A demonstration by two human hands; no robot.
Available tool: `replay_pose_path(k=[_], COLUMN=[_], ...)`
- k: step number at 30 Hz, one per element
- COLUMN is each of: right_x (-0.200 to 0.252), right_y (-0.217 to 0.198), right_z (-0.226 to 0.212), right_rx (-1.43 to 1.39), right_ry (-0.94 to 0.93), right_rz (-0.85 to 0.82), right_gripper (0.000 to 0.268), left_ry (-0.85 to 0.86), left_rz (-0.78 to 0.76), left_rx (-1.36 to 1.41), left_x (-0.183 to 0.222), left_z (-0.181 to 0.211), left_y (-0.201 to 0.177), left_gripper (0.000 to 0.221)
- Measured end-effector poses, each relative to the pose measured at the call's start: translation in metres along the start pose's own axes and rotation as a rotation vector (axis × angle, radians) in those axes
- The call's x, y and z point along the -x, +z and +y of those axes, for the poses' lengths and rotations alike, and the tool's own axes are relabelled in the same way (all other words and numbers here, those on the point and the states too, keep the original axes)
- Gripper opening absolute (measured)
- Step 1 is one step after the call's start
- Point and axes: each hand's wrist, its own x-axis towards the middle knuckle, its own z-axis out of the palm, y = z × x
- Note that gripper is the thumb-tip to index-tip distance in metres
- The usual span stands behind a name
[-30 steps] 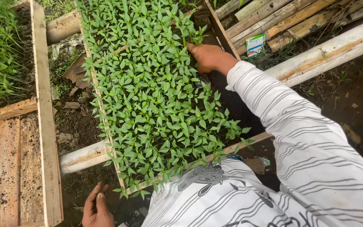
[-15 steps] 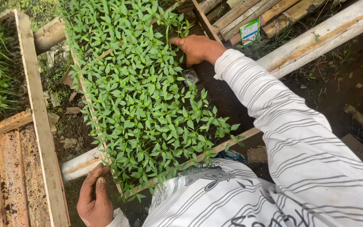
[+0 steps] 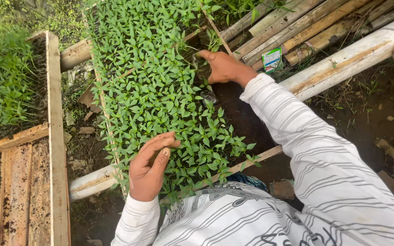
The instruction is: The person picks up groups of seedlings in small soil plugs from a large seedling tray and places them into a wooden crate by hand.
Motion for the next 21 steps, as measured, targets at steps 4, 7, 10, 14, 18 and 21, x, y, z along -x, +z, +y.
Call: replay_pose_path(k=[4, 7, 10, 14, 18, 21], right_x=[0.059, 0.112, 0.115, 0.111, 0.111, 0.114], right_y=[-0.049, -0.071, -0.056, -0.034, -0.021, -0.010], right_z=[-0.048, -0.124, -0.137, -0.148, -0.175, -0.188], right_rx=[-0.265, -0.176, -0.234, -0.325, -0.225, -0.172], right_ry=[0.016, -0.051, -0.263, -0.568, -0.654, -0.488], right_rz=[0.030, -0.134, -0.372, -0.747, -0.508, -0.140], right_gripper=[0.089, 0.098, 0.093, 0.097, 0.072, 0.068], left_ry=[-0.404, -0.614, -0.893, -0.937, -0.871, -0.704], left_rz=[0.048, -0.130, -0.166, -0.092, 0.156, 0.450], left_rx=[0.553, 1.030, 1.333, 1.500, 1.705, 1.727], left_x=[-0.011, -0.025, -0.039, -0.025, -0.007, 0.010], left_z=[-0.004, -0.019, 0.012, 0.013, 0.026, -0.002], left_y=[0.014, 0.025, 0.032, 0.034, 0.010, -0.004], left_gripper=[0.023, 0.043, 0.098, 0.113, 0.072, 0.053])
